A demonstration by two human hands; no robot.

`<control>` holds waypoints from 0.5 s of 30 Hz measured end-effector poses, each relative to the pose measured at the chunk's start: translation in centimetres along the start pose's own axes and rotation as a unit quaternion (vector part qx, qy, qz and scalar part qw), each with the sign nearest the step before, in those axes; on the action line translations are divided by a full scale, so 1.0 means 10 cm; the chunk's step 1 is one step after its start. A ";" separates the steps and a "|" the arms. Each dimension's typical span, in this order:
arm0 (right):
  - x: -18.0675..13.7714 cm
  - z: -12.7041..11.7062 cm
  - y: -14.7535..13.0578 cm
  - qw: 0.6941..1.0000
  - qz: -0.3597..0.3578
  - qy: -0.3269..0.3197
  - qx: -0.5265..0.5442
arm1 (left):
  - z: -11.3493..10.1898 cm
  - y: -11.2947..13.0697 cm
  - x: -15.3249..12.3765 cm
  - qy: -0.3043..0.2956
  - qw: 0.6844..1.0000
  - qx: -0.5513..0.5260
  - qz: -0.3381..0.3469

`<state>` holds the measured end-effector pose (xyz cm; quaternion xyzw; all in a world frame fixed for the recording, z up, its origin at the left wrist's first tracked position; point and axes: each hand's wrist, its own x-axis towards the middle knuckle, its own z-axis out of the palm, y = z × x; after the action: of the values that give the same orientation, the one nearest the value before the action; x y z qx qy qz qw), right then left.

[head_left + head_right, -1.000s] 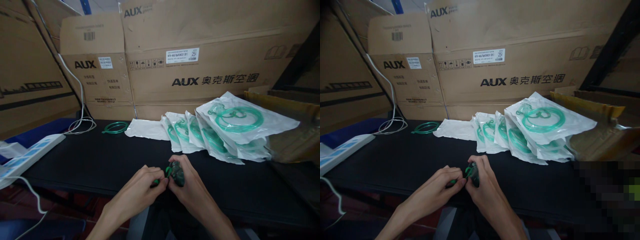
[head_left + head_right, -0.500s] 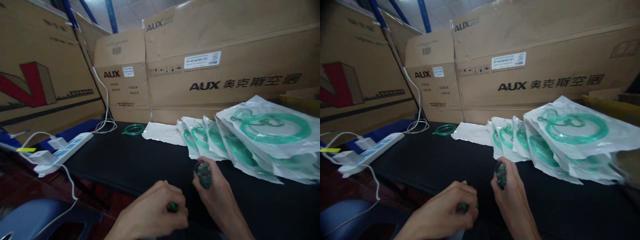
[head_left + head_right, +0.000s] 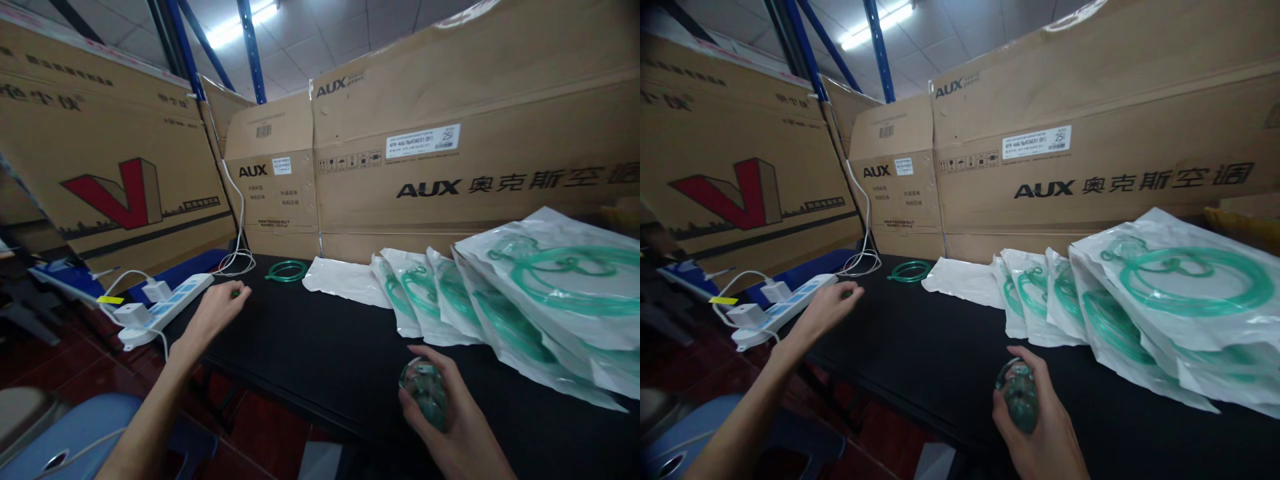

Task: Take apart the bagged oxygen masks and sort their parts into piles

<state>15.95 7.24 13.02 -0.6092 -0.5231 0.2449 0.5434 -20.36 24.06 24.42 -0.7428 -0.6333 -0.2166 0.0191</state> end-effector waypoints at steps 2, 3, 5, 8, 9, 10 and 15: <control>0.01 -0.03 -0.03 0.999 0.002 -0.031 0.025 | 0.12 -0.09 0.04 -0.038 0.999 0.027 -0.004; 0.01 -0.05 -0.05 0.998 0.003 -0.048 0.041 | 0.17 -0.12 0.04 -0.056 0.998 0.037 -0.006; 0.00 -0.09 -0.09 0.993 0.012 -0.075 0.085 | 0.26 -0.16 0.03 -0.081 0.995 0.050 -0.005; -0.03 -0.15 -0.16 0.978 0.040 -0.116 0.170 | 0.30 -0.17 -0.02 -0.083 0.995 0.059 0.009; -0.04 -0.16 -0.18 0.971 0.053 -0.127 0.194 | 0.28 -0.15 -0.05 -0.062 0.996 0.061 0.021; -0.04 -0.17 -0.20 0.966 0.067 -0.133 0.214 | 0.26 -0.09 -0.10 -0.031 0.997 0.056 0.035; -0.02 -0.15 -0.29 0.933 0.133 -0.133 0.307 | 0.24 0.77 -0.63 -0.004 0.972 -0.188 0.140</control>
<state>16.13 6.04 16.05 -0.4391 -0.4040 0.5419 0.5919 -12.98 17.43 21.96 -0.8151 -0.4710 -0.3241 -0.0938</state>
